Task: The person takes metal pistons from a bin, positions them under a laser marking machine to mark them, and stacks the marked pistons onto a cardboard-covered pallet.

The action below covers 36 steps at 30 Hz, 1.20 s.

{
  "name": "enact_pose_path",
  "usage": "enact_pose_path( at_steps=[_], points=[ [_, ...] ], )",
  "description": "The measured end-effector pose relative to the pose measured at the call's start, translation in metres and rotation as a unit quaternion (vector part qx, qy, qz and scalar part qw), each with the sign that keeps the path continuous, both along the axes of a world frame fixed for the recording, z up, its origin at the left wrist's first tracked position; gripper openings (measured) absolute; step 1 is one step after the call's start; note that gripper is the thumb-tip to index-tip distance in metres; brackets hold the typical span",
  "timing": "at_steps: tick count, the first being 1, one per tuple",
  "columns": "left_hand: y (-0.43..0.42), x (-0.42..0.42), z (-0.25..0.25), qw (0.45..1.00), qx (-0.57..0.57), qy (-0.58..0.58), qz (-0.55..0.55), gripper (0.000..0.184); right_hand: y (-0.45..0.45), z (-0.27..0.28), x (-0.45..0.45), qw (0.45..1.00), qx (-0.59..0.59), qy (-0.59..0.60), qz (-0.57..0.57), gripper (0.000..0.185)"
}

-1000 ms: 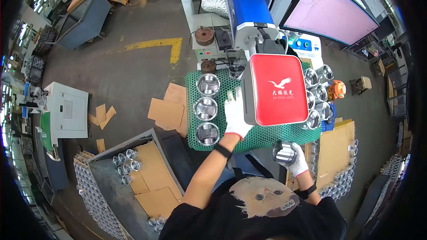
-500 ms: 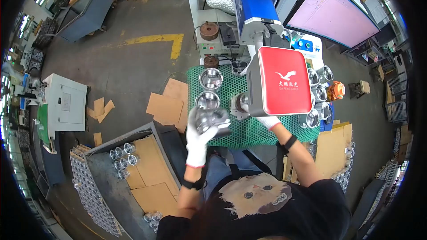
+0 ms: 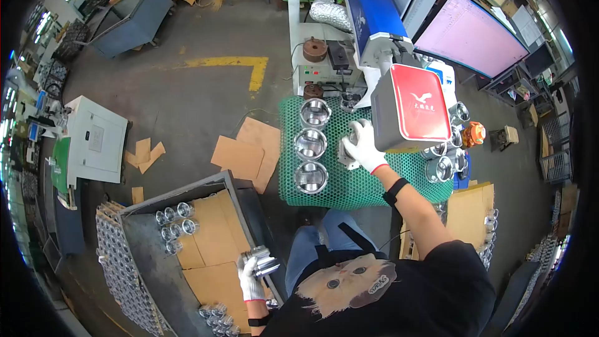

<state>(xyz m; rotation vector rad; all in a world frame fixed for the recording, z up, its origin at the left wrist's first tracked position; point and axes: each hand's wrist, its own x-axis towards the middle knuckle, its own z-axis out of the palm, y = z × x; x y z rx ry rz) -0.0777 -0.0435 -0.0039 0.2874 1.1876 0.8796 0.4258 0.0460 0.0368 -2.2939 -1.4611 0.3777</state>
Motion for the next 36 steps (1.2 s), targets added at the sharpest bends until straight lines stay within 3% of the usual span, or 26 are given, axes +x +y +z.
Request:
enact_pose_path(
  at_steps=[5, 8, 9, 10, 13, 17, 19, 21, 23, 24, 25, 27, 29, 30, 31, 33, 35, 36],
  points=[
    [0.030, 0.049, 0.009, 0.989, -0.013, -0.093, -0.118, 0.044, -0.011, 0.013, -0.016, 0.999, 0.009, -0.025, -0.037, 0.065],
    [0.042, 0.085, 0.038, 0.979, 0.050, -0.095, -0.172, 0.046, -0.028, 0.046, -0.046, 0.983, 0.098, -0.143, -0.055, 0.064],
    [0.047, 0.092, 0.037, 0.971, 0.048, -0.143, -0.185, 0.038, -0.034, 0.079, -0.063, 0.988, 0.061, -0.138, -0.035, 0.055],
    [0.049, 0.101, 0.035, 0.967, 0.060, -0.166, -0.185, 0.038, -0.047, 0.064, -0.069, 0.956, 0.168, -0.239, -0.016, 0.050],
    [0.047, 0.117, 0.051, 0.963, 0.018, -0.204, -0.176, 0.037, -0.084, 0.031, -0.086, 0.971, 0.195, -0.139, -0.005, 0.043],
    [0.044, 0.127, 0.050, 0.958, -0.051, -0.204, -0.193, 0.043, -0.132, 0.010, -0.106, 0.996, 0.033, 0.084, -0.013, 0.044],
    [0.041, 0.132, 0.052, 0.938, -0.115, -0.260, -0.199, 0.044, -0.149, 0.012, -0.119, 0.913, -0.056, 0.402, -0.039, 0.049],
    [0.035, 0.137, 0.034, 0.925, -0.122, -0.272, -0.235, 0.047, -0.162, 0.021, -0.131, 0.765, -0.085, 0.636, -0.054, 0.049],
    [0.032, 0.145, 0.024, 0.894, -0.183, -0.302, -0.275, 0.050, -0.176, 0.015, -0.149, 0.627, -0.098, 0.766, -0.104, 0.045],
    [0.030, 0.152, 0.032, 0.888, -0.204, -0.286, -0.295, 0.051, -0.180, 0.004, -0.159, 0.619, -0.091, 0.771, -0.116, 0.040],
    [0.029, 0.160, 0.038, 0.882, -0.220, -0.272, -0.315, 0.052, -0.186, -0.010, -0.168, 0.657, -0.072, 0.738, -0.136, 0.040],
    [0.021, 0.164, 0.009, 0.870, -0.211, -0.261, -0.362, 0.052, -0.195, -0.030, -0.168, 0.677, -0.054, 0.709, -0.189, 0.031],
    [0.021, 0.164, 0.002, 0.897, -0.129, -0.237, -0.351, 0.052, -0.194, -0.016, -0.155, 0.708, -0.106, 0.663, -0.219, 0.026],
    [0.022, 0.157, 0.015, 0.931, -0.112, -0.121, -0.326, 0.056, -0.192, -0.016, -0.146, 0.763, -0.133, 0.595, -0.212, 0.023],
    [0.027, 0.150, 0.023, 0.935, -0.057, -0.059, -0.346, 0.059, -0.186, -0.013, -0.138, 0.783, -0.160, 0.550, -0.243, 0.025],
    [0.035, 0.137, 0.014, 0.925, -0.022, -0.053, -0.376, 0.059, -0.169, -0.002, -0.123, 0.827, -0.107, 0.503, -0.226, 0.032],
    [0.039, 0.138, 0.018, 0.923, -0.032, -0.069, -0.377, 0.056, -0.140, 0.027, -0.108, 0.929, -0.145, 0.299, -0.161, 0.038],
    [0.039, 0.140, 0.017, 0.921, -0.033, -0.071, -0.381, 0.055, -0.133, 0.016, -0.100, 0.937, -0.116, 0.284, -0.168, 0.040]
  ],
)
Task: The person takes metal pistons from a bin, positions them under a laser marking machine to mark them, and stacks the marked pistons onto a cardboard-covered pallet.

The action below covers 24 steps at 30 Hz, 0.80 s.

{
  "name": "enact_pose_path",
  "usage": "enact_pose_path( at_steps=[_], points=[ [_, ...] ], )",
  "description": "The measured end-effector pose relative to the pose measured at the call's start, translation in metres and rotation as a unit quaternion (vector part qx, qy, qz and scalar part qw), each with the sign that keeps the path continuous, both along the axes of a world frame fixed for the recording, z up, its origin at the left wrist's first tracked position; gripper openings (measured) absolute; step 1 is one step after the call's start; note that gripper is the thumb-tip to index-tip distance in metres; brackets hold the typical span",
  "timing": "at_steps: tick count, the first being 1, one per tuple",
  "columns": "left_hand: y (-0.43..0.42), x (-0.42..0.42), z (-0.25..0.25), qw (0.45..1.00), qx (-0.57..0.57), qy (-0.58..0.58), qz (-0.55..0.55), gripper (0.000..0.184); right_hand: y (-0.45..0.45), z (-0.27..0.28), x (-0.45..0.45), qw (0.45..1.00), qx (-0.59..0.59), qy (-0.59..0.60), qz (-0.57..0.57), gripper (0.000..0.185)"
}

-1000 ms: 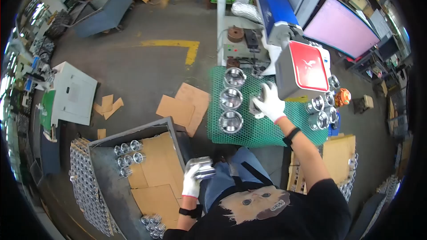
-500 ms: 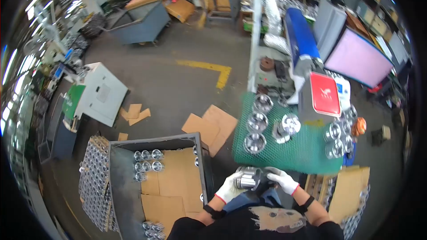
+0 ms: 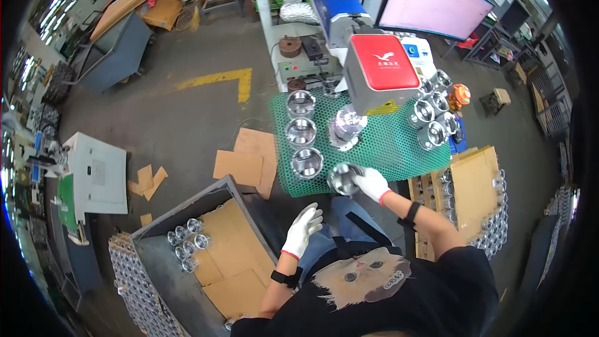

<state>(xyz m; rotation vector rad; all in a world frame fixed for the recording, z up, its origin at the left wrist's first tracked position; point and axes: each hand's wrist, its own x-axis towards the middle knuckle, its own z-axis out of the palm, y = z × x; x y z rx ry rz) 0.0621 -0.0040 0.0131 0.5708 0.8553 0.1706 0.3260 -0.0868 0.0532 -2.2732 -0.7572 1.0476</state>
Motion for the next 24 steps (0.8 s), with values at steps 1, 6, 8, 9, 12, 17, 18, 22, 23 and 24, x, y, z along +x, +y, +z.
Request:
enact_pose_path(
  at_steps=[1, 6, 8, 9, 12, 17, 18, 22, 23, 24],
  points=[
    [0.000, 0.003, 0.000, 1.000, -0.002, -0.002, -0.004, 0.054, 0.007, -0.019, 0.009, 0.999, 0.023, -0.022, -0.012, 0.041],
    [0.003, 0.016, -0.001, 1.000, 0.006, -0.017, 0.016, 0.053, 0.036, -0.044, 0.031, 0.998, -0.004, -0.058, 0.012, 0.042],
    [0.002, 0.017, -0.009, 0.999, 0.010, -0.003, 0.032, 0.054, 0.036, -0.028, 0.033, 0.998, -0.034, -0.038, 0.035, 0.047],
    [0.003, 0.017, -0.008, 0.999, 0.009, 0.012, 0.039, 0.056, 0.030, -0.020, 0.037, 0.999, -0.016, 0.006, 0.044, 0.058],
    [0.006, 0.015, -0.017, 0.999, -0.005, 0.047, 0.024, 0.067, 0.009, 0.034, 0.078, 0.990, -0.016, -0.048, 0.132, 0.076],
    [0.012, 0.033, -0.020, 0.999, -0.007, 0.047, 0.012, 0.065, -0.064, 0.046, 0.198, 0.859, -0.133, -0.495, -0.002, 0.041],
    [0.015, 0.040, -0.019, 0.999, -0.004, 0.040, 0.004, 0.065, -0.074, 0.048, 0.208, 0.882, -0.131, -0.448, -0.061, 0.036],
    [0.024, 0.063, 0.000, 0.999, 0.027, 0.011, -0.017, 0.055, -0.106, -0.016, 0.218, 0.855, -0.212, -0.473, 0.004, 0.026],
    [0.025, 0.059, 0.003, 0.999, 0.038, 0.016, -0.017, 0.053, -0.108, -0.018, 0.218, 0.871, -0.212, -0.443, -0.002, 0.026],
    [0.025, 0.054, 0.005, 0.998, 0.050, 0.021, -0.019, 0.050, -0.111, -0.015, 0.215, 0.896, -0.199, -0.397, -0.014, 0.028]
  ],
)
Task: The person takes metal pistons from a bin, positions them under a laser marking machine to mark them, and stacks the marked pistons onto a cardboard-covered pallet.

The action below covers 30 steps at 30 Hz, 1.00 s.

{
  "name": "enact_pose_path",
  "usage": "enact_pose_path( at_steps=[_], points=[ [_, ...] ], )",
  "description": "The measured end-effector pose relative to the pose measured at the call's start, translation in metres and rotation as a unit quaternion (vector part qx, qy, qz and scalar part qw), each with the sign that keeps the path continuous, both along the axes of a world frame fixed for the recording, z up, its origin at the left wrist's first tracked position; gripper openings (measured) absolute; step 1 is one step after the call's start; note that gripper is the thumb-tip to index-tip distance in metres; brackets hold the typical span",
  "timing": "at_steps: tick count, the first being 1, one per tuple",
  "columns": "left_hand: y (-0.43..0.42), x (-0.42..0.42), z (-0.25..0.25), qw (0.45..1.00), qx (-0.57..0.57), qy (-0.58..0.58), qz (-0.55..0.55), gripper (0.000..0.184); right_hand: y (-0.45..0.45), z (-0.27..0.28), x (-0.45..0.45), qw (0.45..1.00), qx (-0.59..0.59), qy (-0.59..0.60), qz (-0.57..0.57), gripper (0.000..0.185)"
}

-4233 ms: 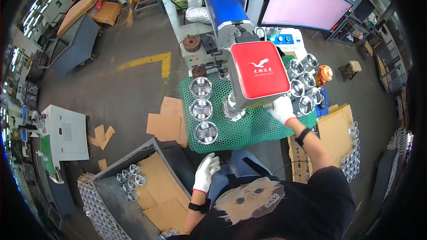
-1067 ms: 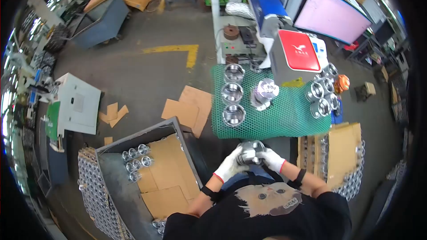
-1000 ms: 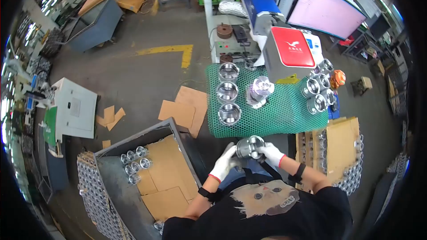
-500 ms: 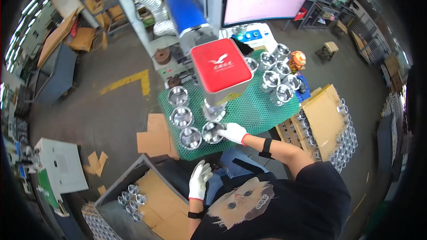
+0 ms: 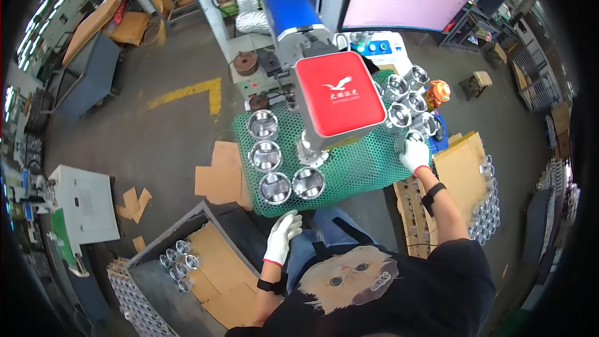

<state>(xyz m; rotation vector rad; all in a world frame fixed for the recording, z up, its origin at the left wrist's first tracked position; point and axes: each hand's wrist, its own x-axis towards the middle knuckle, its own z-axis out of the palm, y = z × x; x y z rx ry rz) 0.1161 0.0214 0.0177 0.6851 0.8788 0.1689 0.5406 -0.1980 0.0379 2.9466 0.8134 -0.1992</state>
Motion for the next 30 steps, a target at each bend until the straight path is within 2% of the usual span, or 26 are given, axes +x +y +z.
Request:
enact_pose_path(
  at_steps=[1, 3, 5, 7, 9, 11, 13, 14, 15, 16, 17, 19, 21, 22, 23, 25, 26, 27, 29, 30],
  points=[
    [-0.001, -0.009, -0.001, 1.000, -0.001, 0.001, 0.007, 0.050, -0.001, 0.002, -0.015, 1.000, -0.001, 0.001, 0.007, 0.028],
    [-0.005, -0.034, -0.008, 0.999, 0.014, 0.041, 0.032, 0.049, -0.009, 0.003, -0.061, 0.995, 0.071, -0.052, 0.048, 0.029],
    [-0.009, -0.052, -0.025, 0.997, 0.010, 0.052, 0.050, 0.052, -0.005, 0.001, -0.119, 0.990, 0.037, -0.068, 0.121, 0.023],
    [-0.017, -0.065, -0.031, 0.996, -0.044, 0.055, 0.061, 0.055, 0.022, 0.038, -0.178, 0.982, 0.066, 0.092, 0.153, 0.024],
    [-0.018, -0.057, -0.024, 0.998, -0.054, 0.012, 0.041, 0.058, 0.049, 0.059, -0.215, 0.938, 0.102, 0.263, 0.199, 0.026],
    [-0.014, -0.039, -0.003, 0.996, -0.076, -0.037, 0.035, 0.057, 0.078, 0.080, -0.244, 0.888, 0.052, 0.357, 0.284, 0.031],
    [-0.002, -0.026, 0.038, 0.979, -0.146, -0.136, 0.048, 0.057, 0.104, 0.121, -0.258, 0.765, 0.157, 0.569, 0.259, 0.038],
    [0.003, -0.026, 0.054, 0.964, -0.178, -0.183, 0.068, 0.057, 0.110, 0.128, -0.267, 0.595, 0.271, 0.744, 0.141, 0.043],
    [0.006, -0.040, 0.022, 0.911, -0.283, -0.289, 0.079, 0.055, 0.116, 0.126, -0.262, 0.588, 0.262, 0.751, 0.148, 0.044],
    [-0.004, -0.057, -0.010, 0.969, 0.006, -0.244, 0.039, 0.054, 0.124, 0.130, -0.259, 0.556, 0.282, 0.772, 0.126, 0.043],
    [-0.004, -0.053, 0.013, 0.948, -0.035, -0.298, 0.105, 0.051, 0.131, 0.135, -0.256, 0.525, 0.302, 0.789, 0.102, 0.042],
    [-0.004, -0.044, 0.061, 0.875, -0.118, -0.415, 0.220, 0.047, 0.144, 0.132, -0.239, 0.627, 0.240, 0.722, 0.166, 0.051],
    [0.006, -0.032, 0.102, 0.914, -0.114, -0.314, 0.230, 0.051, 0.145, 0.118, -0.220, 0.720, 0.214, 0.596, 0.283, 0.059],
    [0.011, -0.025, 0.121, 0.956, -0.065, -0.215, 0.190, 0.053, 0.141, 0.134, -0.213, 0.737, 0.217, 0.571, 0.288, 0.069],
    [0.017, -0.017, 0.122, 0.963, -0.042, -0.225, 0.144, 0.051, 0.138, 0.140, -0.201, 0.706, 0.217, 0.608, 0.291, 0.089],
    [0.019, 0.012, 0.152, 0.978, -0.006, -0.208, 0.028, 0.051, 0.125, 0.150, -0.193, 0.674, 0.288, 0.633, 0.249, 0.106],
    [0.009, 0.029, 0.129, 0.988, 0.080, -0.132, -0.007, 0.051, 0.118, 0.139, -0.188, 0.690, 0.304, 0.597, 0.273, 0.114],
    [-0.001, 0.052, 0.121, 0.980, 0.136, -0.136, -0.046, 0.050, 0.115, 0.135, -0.195, 0.645, 0.379, 0.630, 0.208, 0.109],
    [-0.026, 0.092, 0.117, 0.992, -0.058, -0.108, -0.001, 0.048, 0.101, 0.105, -0.176, 0.559, 0.436, 0.705, 0.015, 0.101],
    [-0.025, 0.106, 0.095, 0.985, -0.102, -0.117, -0.078, 0.048, 0.090, 0.090, -0.163, 0.481, 0.443, 0.753, -0.076, 0.090]
  ],
)
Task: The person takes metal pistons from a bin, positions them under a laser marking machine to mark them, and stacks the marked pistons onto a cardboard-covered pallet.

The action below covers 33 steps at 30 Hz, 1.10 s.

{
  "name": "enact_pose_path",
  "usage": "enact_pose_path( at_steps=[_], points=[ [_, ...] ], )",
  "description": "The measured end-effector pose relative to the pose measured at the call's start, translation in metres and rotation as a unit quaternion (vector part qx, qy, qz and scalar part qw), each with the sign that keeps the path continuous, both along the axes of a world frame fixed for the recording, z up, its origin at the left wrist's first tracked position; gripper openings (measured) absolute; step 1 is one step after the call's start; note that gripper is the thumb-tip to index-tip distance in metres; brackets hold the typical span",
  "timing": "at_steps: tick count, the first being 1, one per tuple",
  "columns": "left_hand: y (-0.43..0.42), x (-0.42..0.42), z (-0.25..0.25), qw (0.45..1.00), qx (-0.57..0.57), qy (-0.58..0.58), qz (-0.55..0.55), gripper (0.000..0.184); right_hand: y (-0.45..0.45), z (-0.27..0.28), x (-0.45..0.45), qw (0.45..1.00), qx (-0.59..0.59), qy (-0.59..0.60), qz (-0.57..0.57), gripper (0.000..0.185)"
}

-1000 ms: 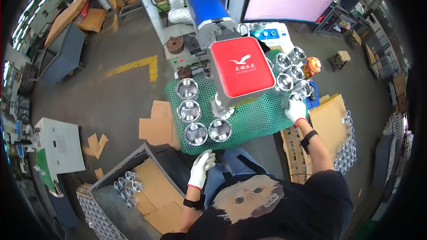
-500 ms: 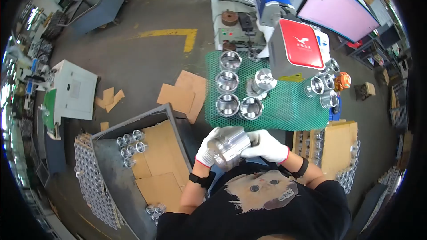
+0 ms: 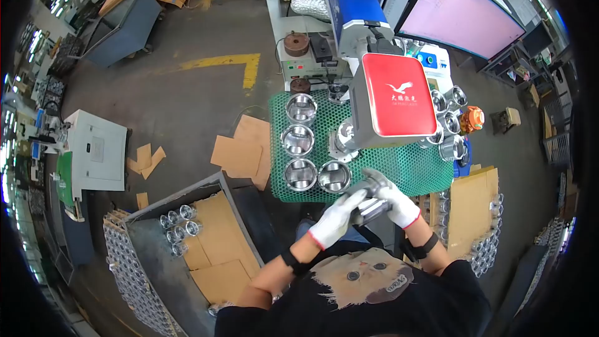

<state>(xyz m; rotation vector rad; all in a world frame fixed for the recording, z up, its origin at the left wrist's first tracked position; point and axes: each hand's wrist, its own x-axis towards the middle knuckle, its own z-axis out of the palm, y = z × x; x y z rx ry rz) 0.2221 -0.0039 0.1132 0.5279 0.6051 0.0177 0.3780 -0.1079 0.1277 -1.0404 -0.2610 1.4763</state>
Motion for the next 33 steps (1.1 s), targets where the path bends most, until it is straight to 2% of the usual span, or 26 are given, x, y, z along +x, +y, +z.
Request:
enact_pose_path(
  at_steps=[1, 2, 3, 4, 5, 6, 8, 9, 10, 11, 12, 14, 15, 16, 19, 20, 21, 22, 23, 25, 26, 27, 29, 30, 32, 33],
  points=[
    [0.002, 0.009, -0.021, 0.996, -0.038, -0.011, -0.082, 0.048, -0.017, -0.027, 0.009, 0.995, -0.086, 0.007, -0.052, 0.070],
    [0.011, 0.018, -0.007, 0.986, 0.064, 0.010, -0.152, 0.045, -0.039, -0.047, 0.018, 0.980, -0.150, 0.077, -0.108, 0.060],
    [0.019, 0.033, -0.037, 0.919, 0.281, 0.036, -0.275, 0.049, -0.055, -0.059, 0.026, 0.953, -0.211, 0.146, -0.161, 0.053],
    [0.035, 0.048, -0.004, 0.800, 0.504, 0.111, -0.305, 0.051, -0.064, -0.052, 0.029, 0.935, -0.249, 0.143, -0.210, 0.049],
    [0.055, 0.068, 0.030, 0.625, 0.693, 0.176, -0.314, 0.054, -0.071, -0.044, 0.032, 0.913, -0.286, 0.140, -0.256, 0.046],
    [0.069, 0.084, 0.017, 0.640, 0.725, 0.141, -0.212, 0.056, -0.085, -0.052, 0.040, 0.911, -0.254, 0.164, -0.280, 0.047],
    [0.082, 0.106, -0.021, 0.561, 0.811, 0.129, -0.108, 0.058, -0.099, -0.052, 0.053, 0.913, -0.240, 0.156, -0.291, 0.047],
    [0.089, 0.121, -0.056, 0.580, 0.803, 0.117, -0.070, 0.055, -0.104, -0.057, 0.061, 0.917, -0.228, 0.152, -0.291, 0.047],
    [0.092, 0.130, -0.104, 0.650, 0.753, 0.091, -0.032, 0.053, -0.104, -0.061, 0.068, 0.910, -0.249, 0.144, -0.298, 0.047],
    [0.090, 0.136, -0.162, 0.764, 0.643, 0.044, 0.024, 0.050, -0.098, -0.065, 0.073, 0.911, -0.250, 0.143, -0.296, 0.047],
    [0.088, 0.140, -0.206, 0.835, 0.545, 0.025, 0.063, 0.048, -0.090, -0.068, 0.079, 0.918, -0.241, 0.127, -0.287, 0.047],
    [0.096, 0.124, -0.157, 0.893, 0.438, 0.005, 0.099, 0.046, -0.065, -0.063, 0.087, 0.934, -0.236, 0.071, -0.257, 0.045],
    [0.108, 0.123, -0.109, 0.797, 0.595, 0.098, 0.035, 0.046, -0.051, -0.065, 0.089, 0.929, -0.252, 0.028, -0.271, 0.050],
    [0.113, 0.120, -0.076, 0.736, 0.657, 0.163, 0.000, 0.050, -0.040, -0.081, 0.095, 0.934, -0.233, -0.017, -0.270, 0.052],
    [0.116, 0.089, -0.009, 0.671, 0.711, 0.203, 0.059, 0.066, 0.006, -0.097, 0.092, 0.919, -0.179, -0.240, -0.256, 0.056],
    [0.114, 0.074, 0.000, 0.674, 0.706, 0.193, 0.099, 0.076, 0.015, -0.147, 0.101, 0.875, -0.127, -0.410, -0.226, 0.054],
    [0.114, 0.056, 0.007, 0.676, 0.701, 0.182, 0.138, 0.086, 0.025, -0.167, 0.105, 0.842, -0.097, -0.490, -0.204, 0.053],
    [0.119, 0.036, 0.019, 0.705, 0.682, 0.151, 0.122, 0.090, 0.035, -0.187, 0.109, 0.800, -0.069, -0.566, -0.188, 0.051],
    [0.124, 0.016, 0.027, 0.732, 0.662, 0.119, 0.107, 0.095, 0.059, -0.177, 0.104, 0.828, -0.067, -0.545, -0.112, 0.055],
    [0.113, -0.029, 0.019, 0.792, 0.558, 0.092, 0.229, 0.096, 0.106, -0.134, 0.083, 0.881, -0.081, -0.467, 0.017, 0.065],
    [0.108, -0.055, 0.019, 0.828, 0.499, 0.088, 0.241, 0.096, 0.125, -0.108, 0.071, 0.902, -0.101, -0.414, 0.069, 0.070],
    [0.100, -0.078, 0.025, 0.830, 0.481, 0.103, 0.262, 0.096, 0.132, -0.107, 0.064, 0.878, -0.100, -0.459, 0.087, 0.069],
    [0.086, -0.129, -0.004, 0.826, 0.464, 0.130, 0.292, 0.094, 0.140, -0.115, 0.051, 0.810, -0.093, -0.574, 0.074, 0.067],
    [0.077, -0.152, -0.013, 0.845, 0.419, 0.144, 0.299, 0.093, 0.143, -0.117, 0.047, 0.788, -0.090, -0.607, 0.057, 0.066],
    [0.050, -0.187, -0.018, 0.872, 0.277, 0.170, 0.366, 0.083, 0.139, -0.117, 0.042, 0.747, -0.074, -0.660, 0.026, 0.046],
    [0.036, -0.208, -0.041, 0.860, 0.236, 0.193, 0.408, 0.080, 0.136, -0.116, 0.047, 0.729, -0.075, -0.680, 0.030, 0.054]
  ],
)
